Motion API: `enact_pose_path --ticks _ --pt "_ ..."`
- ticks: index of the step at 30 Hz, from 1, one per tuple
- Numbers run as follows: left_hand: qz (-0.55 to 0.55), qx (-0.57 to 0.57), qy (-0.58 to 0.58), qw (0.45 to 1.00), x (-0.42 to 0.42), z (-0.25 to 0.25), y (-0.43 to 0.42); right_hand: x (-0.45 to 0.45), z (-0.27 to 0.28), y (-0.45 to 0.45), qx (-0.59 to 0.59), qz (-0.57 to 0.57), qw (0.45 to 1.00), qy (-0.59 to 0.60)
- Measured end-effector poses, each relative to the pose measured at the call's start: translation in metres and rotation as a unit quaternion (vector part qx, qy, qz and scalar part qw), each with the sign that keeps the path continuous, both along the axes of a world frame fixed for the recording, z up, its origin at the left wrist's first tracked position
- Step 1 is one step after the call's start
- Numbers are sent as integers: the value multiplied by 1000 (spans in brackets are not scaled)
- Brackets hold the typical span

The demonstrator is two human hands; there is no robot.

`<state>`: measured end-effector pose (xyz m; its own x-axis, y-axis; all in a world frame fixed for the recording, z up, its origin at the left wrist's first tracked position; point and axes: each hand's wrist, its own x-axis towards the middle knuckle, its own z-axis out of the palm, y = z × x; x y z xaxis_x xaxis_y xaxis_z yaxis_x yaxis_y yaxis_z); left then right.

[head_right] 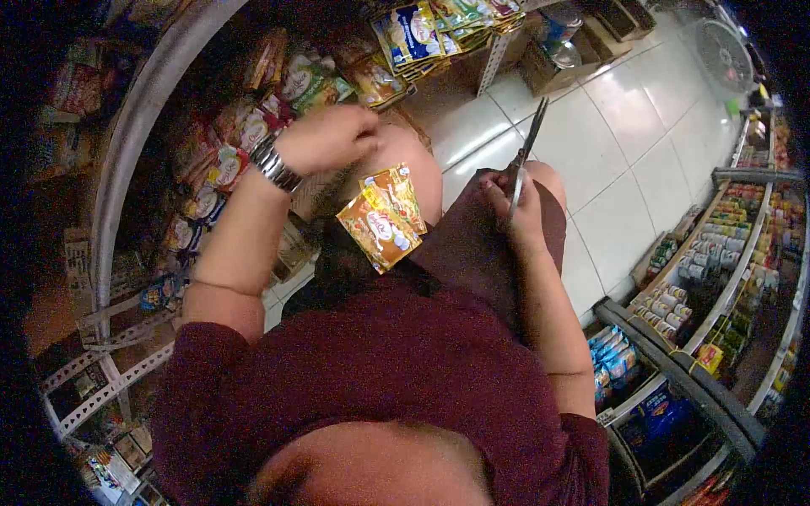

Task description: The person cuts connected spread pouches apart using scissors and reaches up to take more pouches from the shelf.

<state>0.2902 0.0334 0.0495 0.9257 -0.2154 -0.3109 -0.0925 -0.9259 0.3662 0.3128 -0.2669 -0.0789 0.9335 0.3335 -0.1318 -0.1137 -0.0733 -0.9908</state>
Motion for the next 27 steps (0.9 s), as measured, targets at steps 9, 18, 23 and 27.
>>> enact_pose_path --ticks 9,18,23,27 --pt "119 -207 31 971 -97 -25 -4 -35 38 56 -70 251 965 15" --pt "106 -175 23 979 -105 -43 2 -35 28 81 23 252 963 94" --pt "145 -233 -24 961 -104 -38 -3 -39 39 77 -73 306 947 66" --pt "146 -292 -4 945 -104 -34 -1 -43 48 78 -42 314 945 80"
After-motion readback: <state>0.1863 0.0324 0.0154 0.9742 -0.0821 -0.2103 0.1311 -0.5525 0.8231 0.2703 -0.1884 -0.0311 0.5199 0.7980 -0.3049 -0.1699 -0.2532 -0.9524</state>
